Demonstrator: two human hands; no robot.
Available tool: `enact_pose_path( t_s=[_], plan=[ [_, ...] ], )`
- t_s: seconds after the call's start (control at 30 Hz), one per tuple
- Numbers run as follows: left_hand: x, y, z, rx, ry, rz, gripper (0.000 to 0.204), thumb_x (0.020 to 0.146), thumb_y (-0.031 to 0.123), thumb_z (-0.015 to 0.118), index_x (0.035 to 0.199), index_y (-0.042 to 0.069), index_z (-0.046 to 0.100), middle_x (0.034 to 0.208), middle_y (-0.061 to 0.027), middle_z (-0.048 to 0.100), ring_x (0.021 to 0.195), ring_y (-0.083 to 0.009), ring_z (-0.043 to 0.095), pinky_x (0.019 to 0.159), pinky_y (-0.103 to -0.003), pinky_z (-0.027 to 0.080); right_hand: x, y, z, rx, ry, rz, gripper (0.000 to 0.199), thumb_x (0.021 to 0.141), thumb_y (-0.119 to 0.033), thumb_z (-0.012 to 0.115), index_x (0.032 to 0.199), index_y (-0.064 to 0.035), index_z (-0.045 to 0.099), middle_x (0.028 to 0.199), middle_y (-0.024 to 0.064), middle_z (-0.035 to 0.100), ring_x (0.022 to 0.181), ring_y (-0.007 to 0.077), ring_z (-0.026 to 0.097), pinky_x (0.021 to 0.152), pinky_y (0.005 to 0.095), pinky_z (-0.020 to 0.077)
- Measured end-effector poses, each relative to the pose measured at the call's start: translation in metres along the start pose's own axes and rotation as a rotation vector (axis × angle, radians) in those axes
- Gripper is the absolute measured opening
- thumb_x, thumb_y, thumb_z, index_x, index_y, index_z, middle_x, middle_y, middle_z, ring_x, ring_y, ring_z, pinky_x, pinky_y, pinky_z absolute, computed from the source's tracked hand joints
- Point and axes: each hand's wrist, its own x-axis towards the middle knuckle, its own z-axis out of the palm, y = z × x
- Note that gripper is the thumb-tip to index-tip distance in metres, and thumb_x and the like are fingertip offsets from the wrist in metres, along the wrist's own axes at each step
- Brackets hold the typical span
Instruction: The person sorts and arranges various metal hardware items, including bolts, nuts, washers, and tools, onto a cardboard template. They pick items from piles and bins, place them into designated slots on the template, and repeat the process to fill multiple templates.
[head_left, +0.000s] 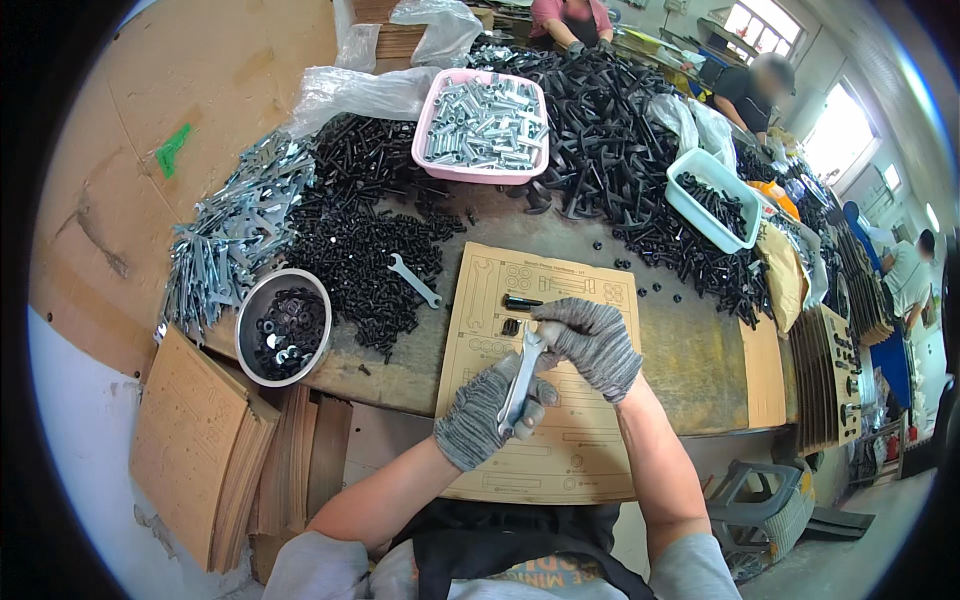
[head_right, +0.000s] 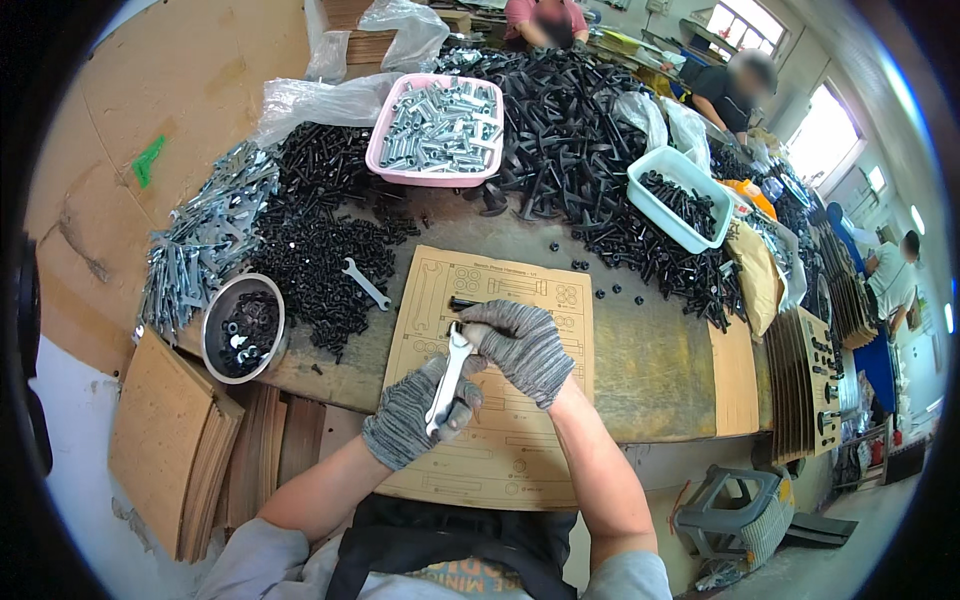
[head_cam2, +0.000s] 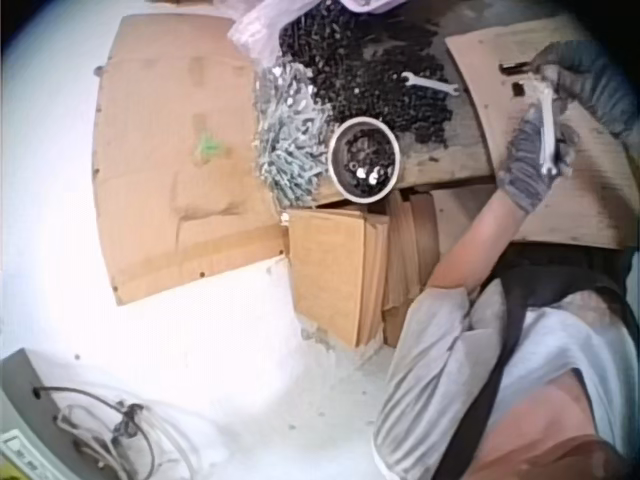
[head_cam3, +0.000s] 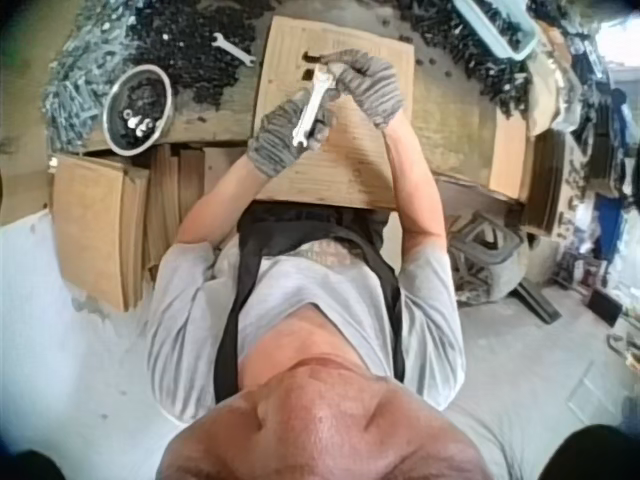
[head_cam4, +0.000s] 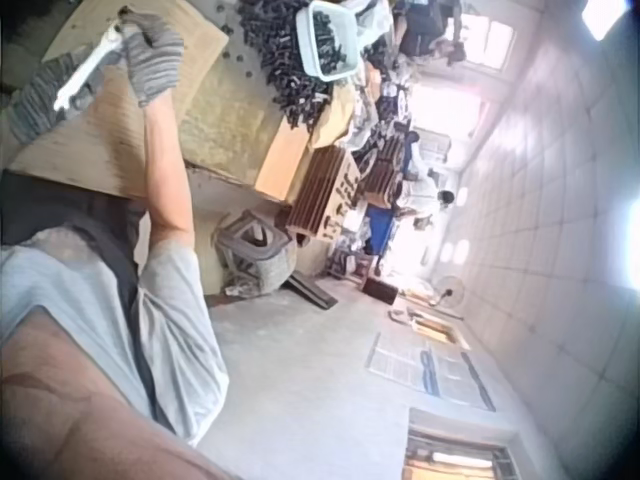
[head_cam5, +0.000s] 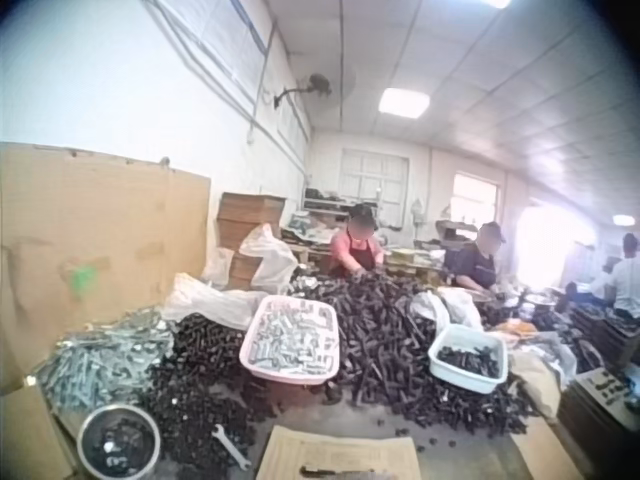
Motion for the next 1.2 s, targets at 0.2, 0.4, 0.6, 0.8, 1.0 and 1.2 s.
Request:
enact_pose_path(
  t_s=[0.2,0.4,0.6,0.8,1.0,1.2],
  plan=[
    [0.010,0.002,-0.005,-0.077,-0.014,-0.003,0.040,0.100,0.034,0.041,0.120,0.001,0.050,0.079,-0.0109,0.061,0.054,-0.0134,0.055,0.041,-0.021,0.044,0.008,0.012,-0.002,0.023,0.071,-0.015,0.025,0.082,-0.003,0.067,0.108,-0.0004,0.064,0.083,0.0064,0.066,0.075,0.0106,0.061,0.067,0.0254,0.0517],
    [0.023,0.000,-0.012,-0.099,-0.019,-0.003,0.035,0.099,0.034,0.043,0.112,0.003,0.051,0.080,-0.0103,0.060,0.057,-0.0133,0.055,0.047,-0.022,0.047,0.013,0.015,0.000,-0.061,0.033,0.063,0.042,0.079,0.000,0.069,0.119,-0.0005,0.056,0.080,0.0063,0.064,0.072,0.0114,0.062,0.065,0.0250,0.0528],
    [0.030,-0.001,-0.007,0.006,0.108,-0.028,0.039,0.099,0.036,0.043,0.117,0.002,0.051,0.080,-0.0099,0.059,0.060,-0.0127,0.055,0.050,-0.025,0.048,0.021,0.027,0.000,0.078,0.132,0.054,0.026,0.082,0.002,0.066,0.107,0.0015,0.061,0.084,0.0069,0.065,0.074,0.0116,0.062,0.063,0.0243,0.0538],
    [0.024,0.001,-0.017,0.082,0.085,-0.025,0.045,0.100,0.039,0.038,0.120,0.001,0.052,0.073,-0.0081,0.058,0.049,-0.0104,0.049,0.041,-0.020,0.038,0.027,0.033,-0.004,0.078,0.025,0.076,0.021,0.080,-0.005,0.071,0.101,-0.0022,0.067,0.087,0.0065,0.068,0.076,0.0114,0.062,0.068,0.0257,0.0544],
    [0.028,0.030,-0.033,0.137,0.021,-0.122,0.050,0.098,0.046,0.040,0.116,0.003,0.056,0.063,-0.0065,0.057,0.038,-0.0093,0.043,0.033,-0.019,0.031,0.046,0.025,-0.013,0.240,-0.160,0.249,0.037,0.082,-0.014,0.072,0.116,-0.0025,0.063,0.093,0.0084,0.069,0.073,0.0137,0.065,0.067,0.0268,0.0574],
    [0.037,0.062,-0.047,0.934,0.484,0.288,0.038,0.094,0.027,0.051,0.126,0.006,0.053,0.081,-0.0075,0.063,0.076,-0.0158,0.064,0.063,-0.027,0.052,0.124,0.038,-0.020,0.175,-0.098,0.318,0.027,0.080,-0.017,0.075,0.100,-0.0011,0.067,0.084,0.0034,0.068,0.067,0.0097,0.061,0.057,0.0208,0.0506]
  ],
)
